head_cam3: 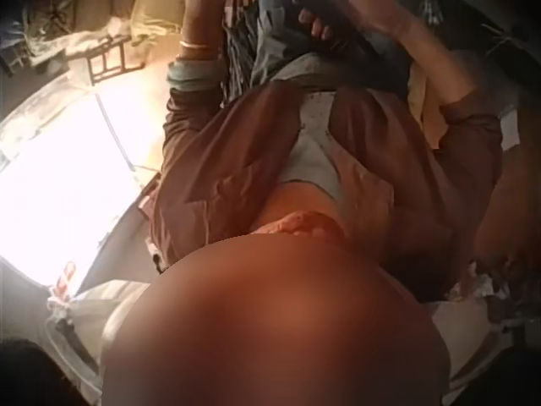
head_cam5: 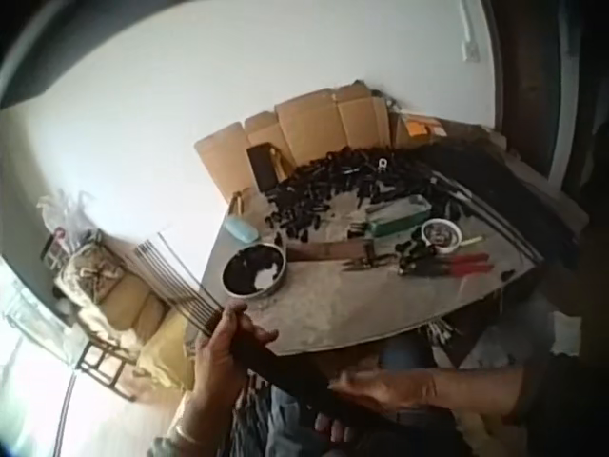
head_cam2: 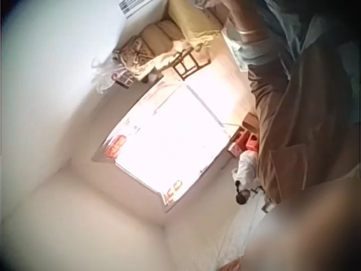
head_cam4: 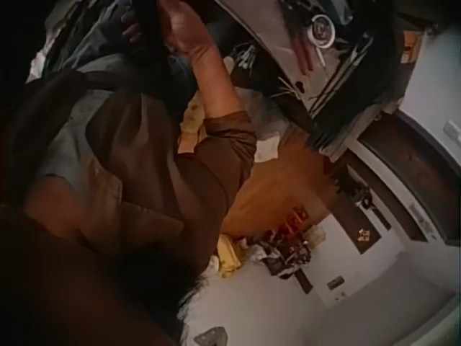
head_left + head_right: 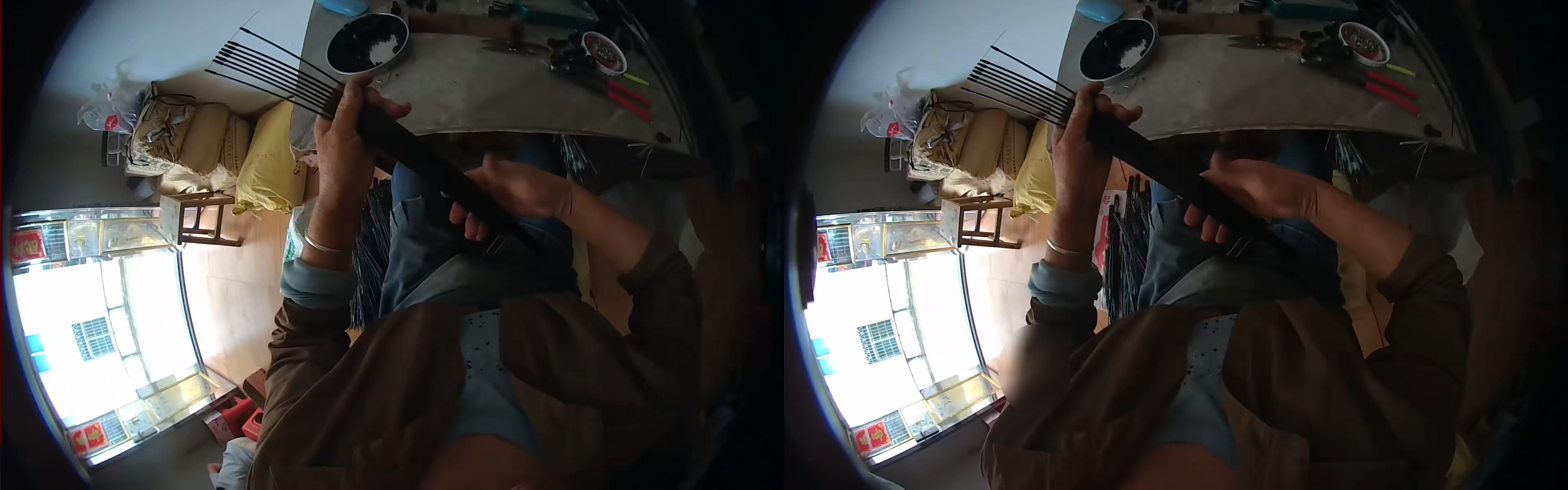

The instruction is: Assembling umbrella ribs by attaching joints and wires using pliers.

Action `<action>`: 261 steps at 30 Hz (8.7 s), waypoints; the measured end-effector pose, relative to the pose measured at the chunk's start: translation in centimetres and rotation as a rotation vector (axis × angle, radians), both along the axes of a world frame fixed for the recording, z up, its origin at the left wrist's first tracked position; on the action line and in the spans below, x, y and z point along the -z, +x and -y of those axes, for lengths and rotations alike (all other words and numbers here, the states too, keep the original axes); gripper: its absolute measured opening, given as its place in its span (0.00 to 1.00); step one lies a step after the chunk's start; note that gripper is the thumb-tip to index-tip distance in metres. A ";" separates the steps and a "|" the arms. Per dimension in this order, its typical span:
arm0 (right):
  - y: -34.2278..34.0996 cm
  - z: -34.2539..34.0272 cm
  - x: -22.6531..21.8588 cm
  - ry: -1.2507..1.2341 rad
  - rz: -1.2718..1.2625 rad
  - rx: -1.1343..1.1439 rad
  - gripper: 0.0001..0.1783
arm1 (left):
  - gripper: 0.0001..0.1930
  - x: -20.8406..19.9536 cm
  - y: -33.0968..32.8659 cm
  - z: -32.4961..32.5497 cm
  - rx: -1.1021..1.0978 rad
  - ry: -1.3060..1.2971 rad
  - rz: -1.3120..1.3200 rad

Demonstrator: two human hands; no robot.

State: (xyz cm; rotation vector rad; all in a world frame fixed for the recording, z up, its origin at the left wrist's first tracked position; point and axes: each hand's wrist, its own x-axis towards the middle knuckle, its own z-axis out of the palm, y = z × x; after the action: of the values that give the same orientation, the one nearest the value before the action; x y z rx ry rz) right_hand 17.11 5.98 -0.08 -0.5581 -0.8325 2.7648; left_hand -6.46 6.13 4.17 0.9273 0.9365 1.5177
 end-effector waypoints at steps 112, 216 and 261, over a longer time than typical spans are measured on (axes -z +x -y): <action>1.3 -1.5 -5.4 1.019 -0.124 0.552 0.32 | 0.13 -2.5 8.5 2.8 0.302 0.129 0.211; -6.2 -0.8 -8.6 1.240 0.074 1.009 0.05 | 0.13 -0.8 6.6 3.8 -0.040 0.222 0.163; -1.1 10.6 15.8 0.686 0.274 0.139 0.13 | 0.10 5.8 5.5 7.4 0.376 -0.082 -0.166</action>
State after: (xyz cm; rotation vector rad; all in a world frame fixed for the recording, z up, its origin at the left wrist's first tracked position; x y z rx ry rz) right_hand 16.04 -4.60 -15.92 -0.8078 -1.6248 2.0990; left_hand -0.95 -1.31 -1.64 1.1122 0.8766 1.0904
